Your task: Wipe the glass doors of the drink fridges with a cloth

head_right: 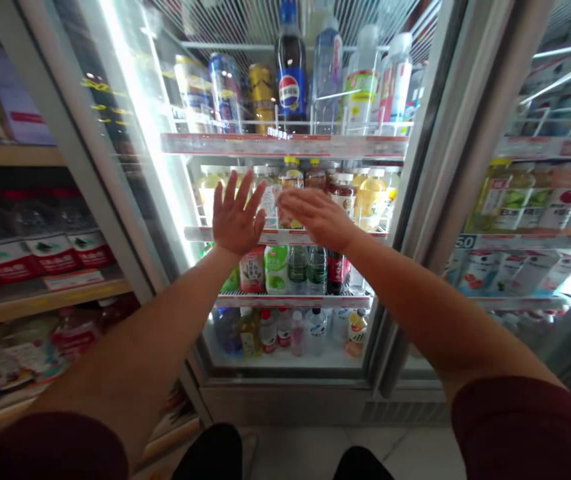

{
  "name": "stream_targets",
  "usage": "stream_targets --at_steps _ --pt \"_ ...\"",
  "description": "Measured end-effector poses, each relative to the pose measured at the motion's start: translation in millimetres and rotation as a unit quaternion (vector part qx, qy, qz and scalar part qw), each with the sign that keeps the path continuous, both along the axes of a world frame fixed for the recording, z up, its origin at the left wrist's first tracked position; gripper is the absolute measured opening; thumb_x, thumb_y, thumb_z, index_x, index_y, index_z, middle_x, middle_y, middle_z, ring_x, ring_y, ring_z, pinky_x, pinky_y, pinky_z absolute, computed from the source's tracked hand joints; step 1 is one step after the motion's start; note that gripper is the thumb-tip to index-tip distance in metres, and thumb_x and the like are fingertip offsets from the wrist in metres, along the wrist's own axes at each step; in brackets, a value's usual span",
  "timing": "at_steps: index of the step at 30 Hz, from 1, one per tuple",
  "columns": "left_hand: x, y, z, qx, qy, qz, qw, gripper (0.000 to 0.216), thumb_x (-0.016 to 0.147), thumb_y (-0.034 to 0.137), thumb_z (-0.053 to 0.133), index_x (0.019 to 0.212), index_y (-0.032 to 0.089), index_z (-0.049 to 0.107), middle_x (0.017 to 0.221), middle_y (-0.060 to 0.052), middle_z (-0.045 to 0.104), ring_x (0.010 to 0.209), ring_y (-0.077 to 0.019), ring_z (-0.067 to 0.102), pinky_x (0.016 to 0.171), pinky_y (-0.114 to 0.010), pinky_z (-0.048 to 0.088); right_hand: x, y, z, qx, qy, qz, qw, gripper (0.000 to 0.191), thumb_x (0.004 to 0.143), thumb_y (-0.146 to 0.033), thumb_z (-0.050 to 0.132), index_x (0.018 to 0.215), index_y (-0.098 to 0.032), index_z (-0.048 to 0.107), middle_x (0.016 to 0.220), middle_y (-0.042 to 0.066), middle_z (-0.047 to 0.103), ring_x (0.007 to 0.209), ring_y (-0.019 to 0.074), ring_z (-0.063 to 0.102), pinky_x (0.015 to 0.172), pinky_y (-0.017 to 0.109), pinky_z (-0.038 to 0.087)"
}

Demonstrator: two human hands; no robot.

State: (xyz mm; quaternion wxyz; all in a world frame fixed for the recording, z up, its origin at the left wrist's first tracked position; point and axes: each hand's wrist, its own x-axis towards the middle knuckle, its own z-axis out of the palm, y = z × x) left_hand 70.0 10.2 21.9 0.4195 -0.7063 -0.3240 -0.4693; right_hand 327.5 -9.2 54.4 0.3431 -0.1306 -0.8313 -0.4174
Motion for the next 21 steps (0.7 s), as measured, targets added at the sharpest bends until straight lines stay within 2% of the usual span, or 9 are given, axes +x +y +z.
stream_targets --at_steps 3,5,7,10,12,15,18,19,21 --pt "-0.5 2.5 -0.5 -0.012 0.000 -0.007 1.000 0.057 0.104 0.034 0.039 0.160 0.029 0.036 0.170 -0.001 0.026 0.161 -0.0220 0.003 0.133 -0.054 0.006 8.8 14.1 46.9 0.040 0.213 -0.013 0.976 0.046 0.107 -0.021 0.028 0.143 -0.024 0.057 0.146 0.007 0.061 0.148 0.0218 0.043 0.126 0.052 0.038" --pt "-0.6 3.7 -0.6 -0.020 -0.002 -0.012 1.000 0.055 0.105 0.036 0.036 0.160 0.029 0.036 0.171 0.002 0.024 0.161 -0.0212 0.002 0.134 -0.053 0.004 3.8 20.2 57.3 0.053 0.311 -0.022 0.949 0.050 0.108 -0.023 0.022 0.145 -0.023 0.055 0.151 0.007 0.056 0.151 0.0228 0.038 0.128 0.055 0.032" --pt "-0.2 3.7 -0.5 -0.022 -0.008 -0.015 1.000 0.055 0.105 0.038 0.034 0.159 0.029 0.037 0.171 0.004 0.023 0.161 -0.0207 0.002 0.134 -0.052 0.002 -10.0 18.4 43.2 0.044 0.316 -0.028 0.947 0.050 0.107 -0.023 0.023 0.149 -0.025 0.051 0.153 0.006 0.054 0.153 0.0242 0.036 0.129 0.057 0.030" --pt "0.6 1.5 0.0 -0.030 -0.013 -0.020 0.999 0.055 0.105 0.038 0.035 0.159 0.029 0.038 0.170 0.002 0.025 0.161 -0.0212 0.003 0.134 -0.053 0.004 -29.0 6.5 8.1 -0.009 0.184 -0.031 0.982 0.049 0.106 -0.022 0.029 0.150 -0.031 0.049 0.150 0.003 0.057 0.150 0.0233 0.041 0.126 0.052 0.037" --pt "0.8 -0.2 0.5 -0.033 -0.011 -0.023 0.999 0.055 0.104 0.036 0.036 0.159 0.028 0.038 0.170 0.000 0.027 0.161 -0.0224 0.005 0.133 -0.055 0.006 -27.4 1.9 6.0 -0.025 0.116 -0.030 0.992 0.046 0.106 -0.022 0.031 0.145 -0.031 0.054 0.147 0.002 0.060 0.146 0.0214 0.047 0.124 0.047 0.041" --pt "0.6 -1.1 1.1 -0.043 -0.013 -0.027 0.999 0.057 0.103 0.035 0.039 0.159 0.027 0.038 0.170 -0.001 0.027 0.161 -0.0247 0.006 0.133 -0.058 0.006 -3.8 8.5 50.5 0.013 0.177 -0.039 0.983 0.044 0.106 -0.021 0.030 0.139 -0.023 0.060 0.147 0.005 0.060 0.146 0.0223 0.046 0.124 0.051 0.040" --pt "0.4 -0.5 1.1 -0.048 -0.017 -0.028 0.998 0.057 0.102 0.035 0.041 0.159 0.029 0.037 0.170 0.002 0.026 0.161 -0.0245 0.007 0.133 -0.056 0.005 17.4 20.7 100.1 0.070 0.338 -0.051 0.937 0.048 0.106 -0.018 0.026 0.143 -0.012 0.056 0.153 0.012 0.055 0.148 0.0236 0.039 0.128 0.055 0.030" --pt "0.4 -0.4 1.0 -0.046 -0.015 -0.025 0.999 0.058 0.102 0.034 0.041 0.159 0.029 0.037 0.170 0.001 0.026 0.161 -0.0243 0.007 0.133 -0.056 0.005 18.8 22.4 105.0 0.078 0.368 -0.053 0.925 0.048 0.106 -0.020 0.026 0.144 -0.010 0.054 0.154 0.013 0.053 0.149 0.0239 0.037 0.129 0.055 0.028" --pt "0.6 -0.7 0.8 -0.036 -0.012 -0.017 0.999 0.058 0.102 0.033 0.040 0.159 0.028 0.038 0.169 -0.001 0.028 0.161 -0.0243 0.008 0.133 -0.057 0.008 11.9 19.7 92.5 0.069 0.357 -0.048 0.930 0.047 0.108 -0.027 0.028 0.145 -0.014 0.053 0.156 0.010 0.052 0.151 0.0234 0.035 0.130 0.053 0.027"
